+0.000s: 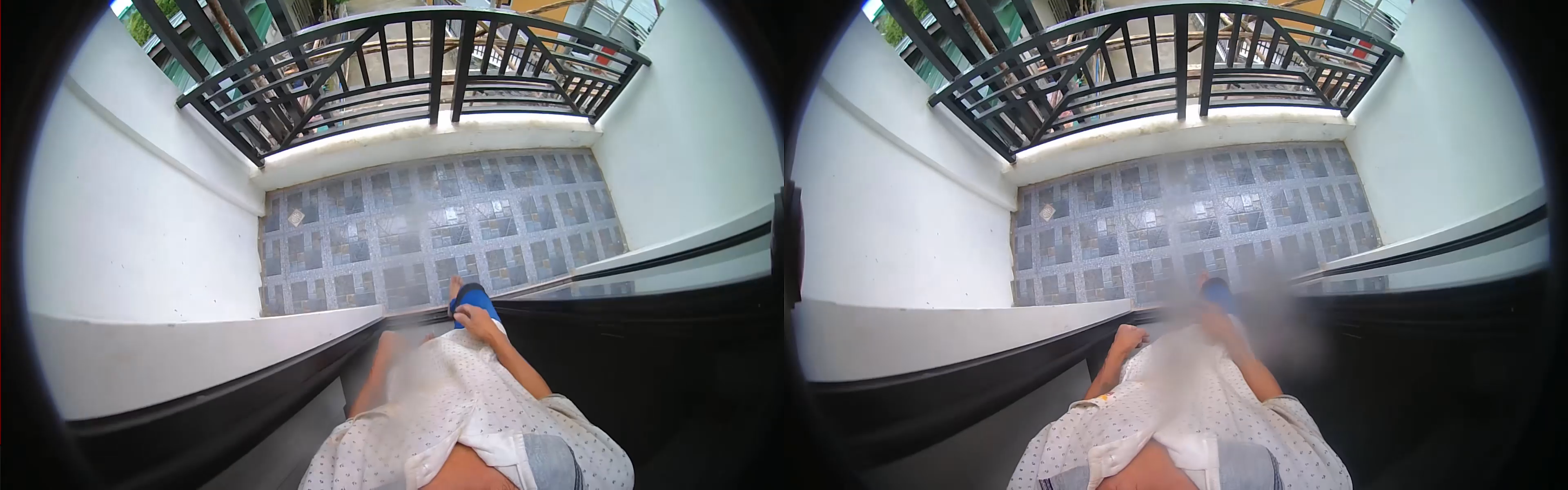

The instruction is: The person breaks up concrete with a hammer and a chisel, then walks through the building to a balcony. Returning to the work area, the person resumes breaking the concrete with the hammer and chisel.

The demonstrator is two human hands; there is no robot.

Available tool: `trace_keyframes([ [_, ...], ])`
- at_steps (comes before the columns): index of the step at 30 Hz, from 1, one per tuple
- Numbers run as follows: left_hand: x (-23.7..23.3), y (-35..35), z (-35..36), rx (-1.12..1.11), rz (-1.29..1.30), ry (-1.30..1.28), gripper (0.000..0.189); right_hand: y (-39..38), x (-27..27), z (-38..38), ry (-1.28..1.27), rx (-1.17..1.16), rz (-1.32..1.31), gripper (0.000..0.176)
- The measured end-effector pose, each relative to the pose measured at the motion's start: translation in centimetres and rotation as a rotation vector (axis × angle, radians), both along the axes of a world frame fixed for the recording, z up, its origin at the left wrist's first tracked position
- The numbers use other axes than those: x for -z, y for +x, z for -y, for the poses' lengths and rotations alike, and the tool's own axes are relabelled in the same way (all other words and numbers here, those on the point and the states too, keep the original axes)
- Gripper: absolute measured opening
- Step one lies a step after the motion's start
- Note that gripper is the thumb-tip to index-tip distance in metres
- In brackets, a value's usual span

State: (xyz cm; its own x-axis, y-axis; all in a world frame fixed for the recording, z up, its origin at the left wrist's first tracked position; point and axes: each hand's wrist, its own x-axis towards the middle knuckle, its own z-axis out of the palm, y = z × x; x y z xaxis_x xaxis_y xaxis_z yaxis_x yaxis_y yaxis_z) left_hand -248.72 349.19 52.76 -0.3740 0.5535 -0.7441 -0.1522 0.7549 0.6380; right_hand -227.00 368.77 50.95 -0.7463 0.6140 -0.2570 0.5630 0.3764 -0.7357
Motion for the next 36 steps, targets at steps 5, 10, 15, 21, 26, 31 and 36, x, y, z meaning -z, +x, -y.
trace_keyframes([
  [5, 3.6, -5.8, -10.1, -0.257, 0.09, 0.149, 0.021, -9.7, -0.3, -13.8, -0.128, 0.134, -0.172, 0.033],
  [10, 9.3, -13.6, -20.3, -0.408, -0.168, -0.067, 0.02, -19.7, -0.5, -27.8, -0.172, 0.165, -0.17, 0.036],
  [15, 1.1, -23.9, -35.3, -0.287, -0.597, 0.1, 0.057, -29.3, -10.9, -42.3, 0.13, 0.269, -0.215, 0.041],
  [21, -15.2, -37.4, -54.4, -0.445, -0.762, 0.388, 0.065, -42.2, -23.9, -59.2, 0.449, 0.503, -0.468, 0.045],
  [26, -23.3, -51.0, -67.5, -0.261, -1.318, 0.663, 0.069, -51.4, -31.2, -70.4, 0.781, 0.609, -0.627, 0.045],
  [31, -28.1, -63.7, -75.0, -0.239, -1.765, 0.723, 0.067, -61.4, -33.3, -78.7, 0.922, 0.695, -0.651, 0.054],
  [36, -25.8, -69.9, -79.6, -0.18, -1.692, 0.518, 0.067, -67.6, -29.6, -83.7, 0.923, 0.738, -0.352, 0.055],
])
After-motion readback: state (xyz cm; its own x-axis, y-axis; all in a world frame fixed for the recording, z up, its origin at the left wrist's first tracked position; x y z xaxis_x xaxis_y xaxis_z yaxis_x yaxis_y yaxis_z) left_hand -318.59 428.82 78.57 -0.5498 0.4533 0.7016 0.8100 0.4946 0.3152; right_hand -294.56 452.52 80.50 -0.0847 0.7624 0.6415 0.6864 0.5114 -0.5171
